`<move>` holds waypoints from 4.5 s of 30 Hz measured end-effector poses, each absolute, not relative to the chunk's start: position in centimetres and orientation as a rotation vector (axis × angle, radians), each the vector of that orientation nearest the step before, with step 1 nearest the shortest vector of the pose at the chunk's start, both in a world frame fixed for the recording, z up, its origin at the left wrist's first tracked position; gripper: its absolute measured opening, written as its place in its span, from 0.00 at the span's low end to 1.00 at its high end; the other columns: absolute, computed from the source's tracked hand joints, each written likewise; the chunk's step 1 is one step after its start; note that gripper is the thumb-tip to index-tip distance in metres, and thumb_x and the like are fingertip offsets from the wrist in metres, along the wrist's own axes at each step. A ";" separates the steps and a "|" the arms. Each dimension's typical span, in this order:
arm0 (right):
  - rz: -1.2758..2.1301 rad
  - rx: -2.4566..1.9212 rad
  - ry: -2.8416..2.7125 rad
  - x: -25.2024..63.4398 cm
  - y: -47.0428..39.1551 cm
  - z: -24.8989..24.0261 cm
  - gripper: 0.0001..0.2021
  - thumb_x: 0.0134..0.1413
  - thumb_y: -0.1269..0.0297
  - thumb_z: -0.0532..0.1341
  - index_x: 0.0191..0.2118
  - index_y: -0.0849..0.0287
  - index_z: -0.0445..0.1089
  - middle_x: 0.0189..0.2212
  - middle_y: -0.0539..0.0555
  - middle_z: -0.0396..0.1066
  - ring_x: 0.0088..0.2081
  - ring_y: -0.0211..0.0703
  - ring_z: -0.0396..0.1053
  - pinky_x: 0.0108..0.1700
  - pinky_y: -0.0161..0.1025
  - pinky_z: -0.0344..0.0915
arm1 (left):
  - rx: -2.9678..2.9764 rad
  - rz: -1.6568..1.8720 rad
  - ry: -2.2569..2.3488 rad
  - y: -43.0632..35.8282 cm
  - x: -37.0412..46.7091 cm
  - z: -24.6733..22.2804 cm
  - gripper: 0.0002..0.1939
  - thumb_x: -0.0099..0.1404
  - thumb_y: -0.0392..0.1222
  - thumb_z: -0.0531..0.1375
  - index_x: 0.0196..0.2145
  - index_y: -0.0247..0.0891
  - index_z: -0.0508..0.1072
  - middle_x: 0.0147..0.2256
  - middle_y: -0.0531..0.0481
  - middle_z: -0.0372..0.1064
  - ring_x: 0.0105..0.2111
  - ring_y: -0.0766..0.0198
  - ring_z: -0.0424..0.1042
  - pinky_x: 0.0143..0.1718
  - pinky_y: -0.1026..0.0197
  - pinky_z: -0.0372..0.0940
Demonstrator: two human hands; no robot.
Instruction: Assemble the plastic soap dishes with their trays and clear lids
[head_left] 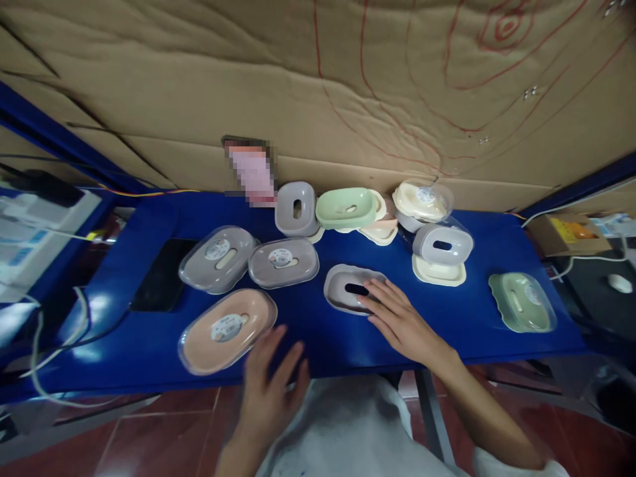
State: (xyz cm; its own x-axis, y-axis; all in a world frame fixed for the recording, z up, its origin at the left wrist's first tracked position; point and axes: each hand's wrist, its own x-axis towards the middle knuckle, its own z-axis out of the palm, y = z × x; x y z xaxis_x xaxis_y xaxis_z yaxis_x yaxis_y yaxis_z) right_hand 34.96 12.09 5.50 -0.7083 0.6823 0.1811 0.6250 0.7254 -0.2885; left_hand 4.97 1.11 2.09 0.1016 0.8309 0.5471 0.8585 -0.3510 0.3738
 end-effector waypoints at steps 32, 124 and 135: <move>0.405 -1.316 -2.123 38.0 9.9 3.4 0.31 0.73 0.60 0.61 0.76 0.45 0.54 0.72 0.61 0.60 0.71 0.58 0.63 0.66 0.57 0.70 | -1.954 -1.972 -3.048 10.2 8.0 7.0 0.29 0.76 0.69 0.51 0.51 0.42 0.74 0.36 0.50 0.74 0.26 0.63 0.71 0.23 0.64 0.67; 0.337 -0.902 -2.668 35.0 13.3 4.8 0.31 0.71 0.55 0.63 0.75 0.46 0.58 0.75 0.62 0.52 0.77 0.63 0.48 0.70 0.64 0.64 | -2.889 -1.050 -1.766 8.7 7.0 1.6 0.43 0.71 0.46 0.68 0.76 0.50 0.53 0.73 0.36 0.54 0.72 0.44 0.61 0.67 0.40 0.67; 0.270 -0.865 -2.656 35.0 12.1 3.9 0.45 0.67 0.54 0.68 0.80 0.50 0.43 0.78 0.67 0.46 0.78 0.67 0.45 0.69 0.66 0.65 | -2.815 -1.084 -1.754 7.8 7.3 2.0 0.40 0.70 0.44 0.69 0.74 0.49 0.56 0.70 0.36 0.61 0.67 0.43 0.68 0.64 0.40 0.71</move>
